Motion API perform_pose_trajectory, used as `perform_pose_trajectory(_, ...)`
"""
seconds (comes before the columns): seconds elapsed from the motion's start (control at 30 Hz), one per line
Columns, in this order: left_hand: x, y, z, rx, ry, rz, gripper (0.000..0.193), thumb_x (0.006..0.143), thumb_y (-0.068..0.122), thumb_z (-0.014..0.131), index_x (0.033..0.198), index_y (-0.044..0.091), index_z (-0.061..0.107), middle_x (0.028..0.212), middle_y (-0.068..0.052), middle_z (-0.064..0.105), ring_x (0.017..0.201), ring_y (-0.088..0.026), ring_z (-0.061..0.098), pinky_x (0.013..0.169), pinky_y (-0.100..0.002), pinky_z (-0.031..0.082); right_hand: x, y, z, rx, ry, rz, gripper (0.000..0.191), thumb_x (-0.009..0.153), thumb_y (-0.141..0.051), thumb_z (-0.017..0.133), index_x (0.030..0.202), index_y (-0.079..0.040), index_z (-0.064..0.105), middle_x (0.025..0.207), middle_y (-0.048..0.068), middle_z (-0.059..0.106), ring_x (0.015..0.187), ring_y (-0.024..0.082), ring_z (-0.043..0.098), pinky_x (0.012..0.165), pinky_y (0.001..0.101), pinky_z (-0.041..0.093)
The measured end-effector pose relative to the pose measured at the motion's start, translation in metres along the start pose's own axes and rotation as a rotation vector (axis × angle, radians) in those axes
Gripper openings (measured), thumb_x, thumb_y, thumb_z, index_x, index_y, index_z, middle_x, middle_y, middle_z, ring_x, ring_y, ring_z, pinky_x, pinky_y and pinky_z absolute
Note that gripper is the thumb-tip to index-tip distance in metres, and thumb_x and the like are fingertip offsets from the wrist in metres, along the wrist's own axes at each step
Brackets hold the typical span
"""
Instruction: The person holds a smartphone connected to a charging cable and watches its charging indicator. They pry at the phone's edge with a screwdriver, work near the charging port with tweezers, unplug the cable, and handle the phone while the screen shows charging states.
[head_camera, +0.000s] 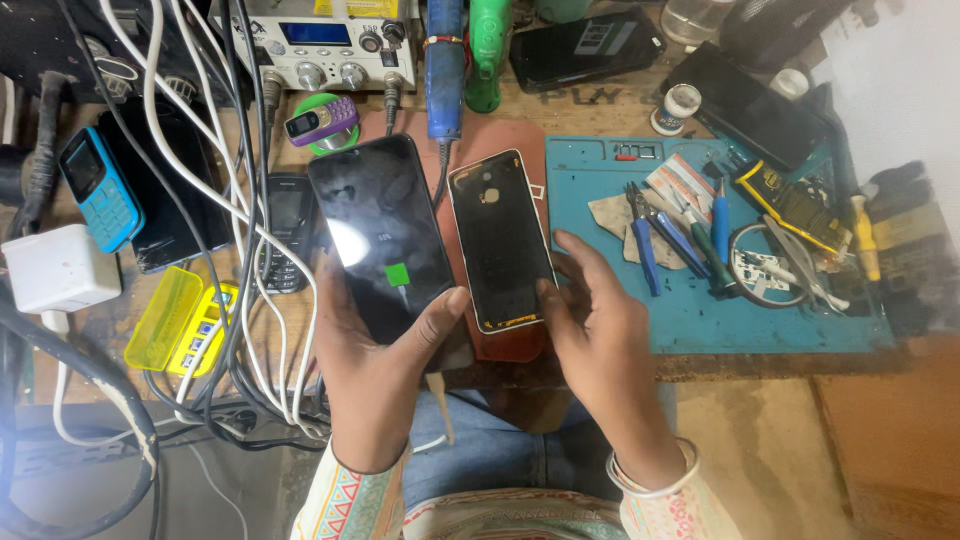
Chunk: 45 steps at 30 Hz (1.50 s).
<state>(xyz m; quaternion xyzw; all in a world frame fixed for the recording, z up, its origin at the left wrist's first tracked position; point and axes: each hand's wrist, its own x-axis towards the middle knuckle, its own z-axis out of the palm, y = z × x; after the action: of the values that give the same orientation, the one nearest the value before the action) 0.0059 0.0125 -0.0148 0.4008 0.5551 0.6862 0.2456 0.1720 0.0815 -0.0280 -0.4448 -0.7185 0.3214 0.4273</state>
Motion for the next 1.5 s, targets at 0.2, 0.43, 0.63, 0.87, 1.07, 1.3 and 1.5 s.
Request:
perform_pose_trajectory(0.2, 0.000, -0.001, 0.000, -0.673, -0.042, -0.386, 0.050, 0.095, 0.012, 0.068, 0.141, -0.001, 0.052, 0.131, -0.012, 0.064, 0.121, -0.020, 0.062, 0.103, -0.035, 0.050, -0.020, -0.020, 0.002, 0.325, -0.168, 0.215, 0.045, 0.095, -0.021, 0.069, 0.134, 0.003, 0.064, 0.113, 0.006, 0.077, 0.093, 0.008, 0.072, 0.076, 0.0211, 0.058)
perform_pose_trajectory(0.43, 0.016, -0.006, -0.004, -0.795, -0.116, -0.572, 0.030, 0.096, 0.011, 0.070, 0.124, -0.001, 0.065, 0.115, -0.011, 0.072, 0.102, -0.022, 0.070, 0.088, -0.039, 0.058, -0.043, -0.006, 0.003, 0.459, -0.265, 0.269, 0.044, 0.093, -0.014, 0.075, 0.132, 0.006, 0.067, 0.106, 0.009, 0.076, 0.091, 0.007, 0.066, 0.076, 0.0208, 0.055)
perform_pose_trajectory(0.63, 0.019, -0.019, -0.001, -0.753, -0.185, -0.576, 0.030, 0.089, 0.007, 0.074, 0.117, -0.001, 0.068, 0.108, -0.013, 0.075, 0.095, -0.024, 0.074, 0.083, -0.040, 0.061, -0.055, -0.001, -0.004, 0.432, -0.283, 0.318, 0.045, 0.092, -0.014, 0.074, 0.131, 0.007, 0.067, 0.105, 0.009, 0.076, 0.087, 0.007, 0.067, 0.071, 0.0231, 0.057)
perform_pose_trajectory(0.87, 0.016, -0.022, 0.000, -0.704, -0.237, -0.650, 0.033, 0.087, 0.011, 0.075, 0.116, -0.004, 0.069, 0.104, -0.012, 0.076, 0.090, -0.021, 0.074, 0.080, -0.036, 0.061, -0.046, 0.004, -0.013, 0.498, -0.219, 0.371, 0.039, 0.094, -0.015, 0.074, 0.125, 0.009, 0.071, 0.097, 0.011, 0.078, 0.086, 0.010, 0.070, 0.075, 0.0238, 0.056)
perform_pose_trajectory(1.07, 0.018, -0.017, -0.001, -0.663, -0.317, -0.685, 0.029, 0.088, 0.010, 0.075, 0.113, -0.004, 0.068, 0.097, -0.011, 0.074, 0.082, -0.019, 0.072, 0.071, -0.035, 0.061, -0.006, 0.018, -0.024, 0.615, -0.468, 0.508, 0.027, 0.089, -0.011, 0.075, 0.107, 0.008, 0.078, 0.088, 0.016, 0.081, 0.077, 0.018, 0.077, 0.072, 0.0302, 0.063)
perform_pose_trajectory(1.3, 0.024, -0.011, 0.000, -0.646, -0.373, -0.719, 0.027, 0.090, 0.009, 0.074, 0.112, -0.005, 0.068, 0.096, -0.011, 0.074, 0.079, -0.018, 0.071, 0.068, -0.034, 0.061, 0.022, 0.028, -0.025, 0.736, -0.657, 0.586, 0.025, 0.087, -0.009, 0.076, 0.101, 0.011, 0.078, 0.086, 0.018, 0.079, 0.074, 0.023, 0.076, 0.069, 0.0334, 0.063)
perform_pose_trajectory(1.5, 0.028, -0.011, 0.002, -0.606, -0.372, -0.743, 0.025, 0.089, 0.010, 0.075, 0.108, -0.004, 0.069, 0.091, -0.010, 0.074, 0.076, -0.018, 0.071, 0.065, -0.034, 0.060, 0.027, 0.040, -0.022, 0.710, -0.670, 0.584, 0.026, 0.086, -0.011, 0.077, 0.099, 0.012, 0.078, 0.083, 0.019, 0.079, 0.072, 0.024, 0.077, 0.069, 0.0345, 0.064)
